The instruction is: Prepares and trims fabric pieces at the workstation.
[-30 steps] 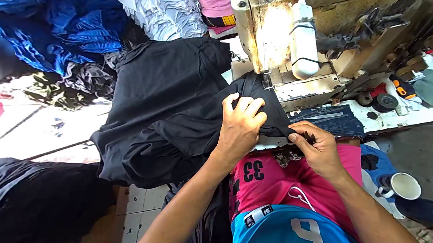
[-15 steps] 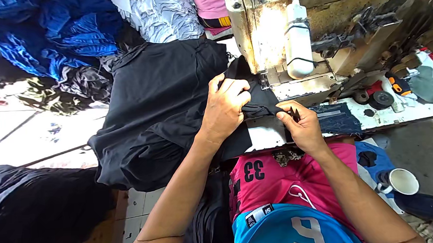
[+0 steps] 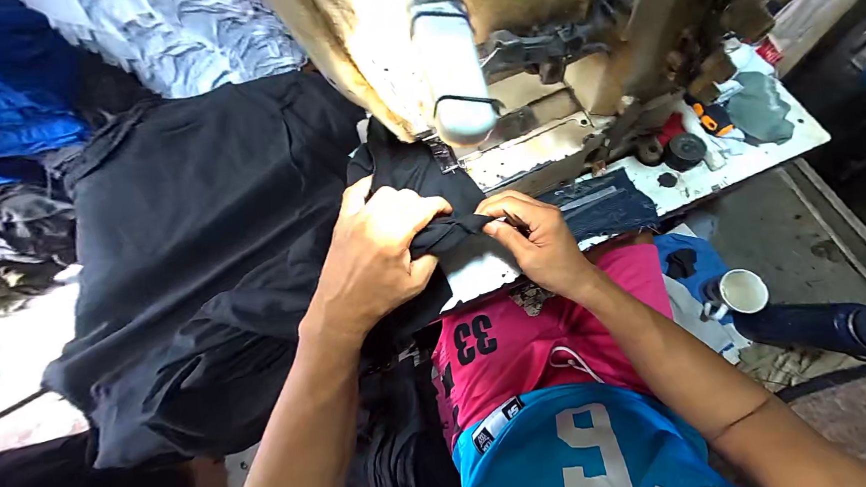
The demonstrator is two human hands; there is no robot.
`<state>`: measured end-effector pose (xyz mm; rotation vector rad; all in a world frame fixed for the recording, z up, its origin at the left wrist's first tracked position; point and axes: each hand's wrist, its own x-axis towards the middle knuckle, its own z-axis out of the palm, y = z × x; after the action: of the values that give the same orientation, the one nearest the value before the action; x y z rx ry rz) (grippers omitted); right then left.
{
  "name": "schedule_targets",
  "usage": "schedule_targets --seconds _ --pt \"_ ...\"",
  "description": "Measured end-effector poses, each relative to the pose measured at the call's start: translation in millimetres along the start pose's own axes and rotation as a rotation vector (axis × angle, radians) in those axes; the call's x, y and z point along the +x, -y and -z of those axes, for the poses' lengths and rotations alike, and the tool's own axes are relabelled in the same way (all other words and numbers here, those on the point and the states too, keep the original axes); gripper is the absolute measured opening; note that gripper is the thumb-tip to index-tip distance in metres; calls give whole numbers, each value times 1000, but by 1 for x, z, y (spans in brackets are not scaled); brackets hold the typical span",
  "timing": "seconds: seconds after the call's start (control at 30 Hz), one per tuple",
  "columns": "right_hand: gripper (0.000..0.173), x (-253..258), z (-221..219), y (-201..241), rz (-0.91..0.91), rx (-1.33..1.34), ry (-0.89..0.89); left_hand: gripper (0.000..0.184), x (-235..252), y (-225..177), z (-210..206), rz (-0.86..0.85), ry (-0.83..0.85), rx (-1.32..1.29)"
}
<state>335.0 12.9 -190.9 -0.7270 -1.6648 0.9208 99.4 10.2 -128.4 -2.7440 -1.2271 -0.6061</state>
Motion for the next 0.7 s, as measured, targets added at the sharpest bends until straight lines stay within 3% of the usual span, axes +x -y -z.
schedule_targets --seconds 0.1,0.27,0.7 --pt "14 0 1 3 18 -1 5 56 5 -12 -16 84 -66 85" --pt "13 2 3 6 20 20 16 29 1 -4 -22 86 -199 132" --pt "14 -1 5 5 -28 18 -1 20 1 -1 -21 50 -222 95"
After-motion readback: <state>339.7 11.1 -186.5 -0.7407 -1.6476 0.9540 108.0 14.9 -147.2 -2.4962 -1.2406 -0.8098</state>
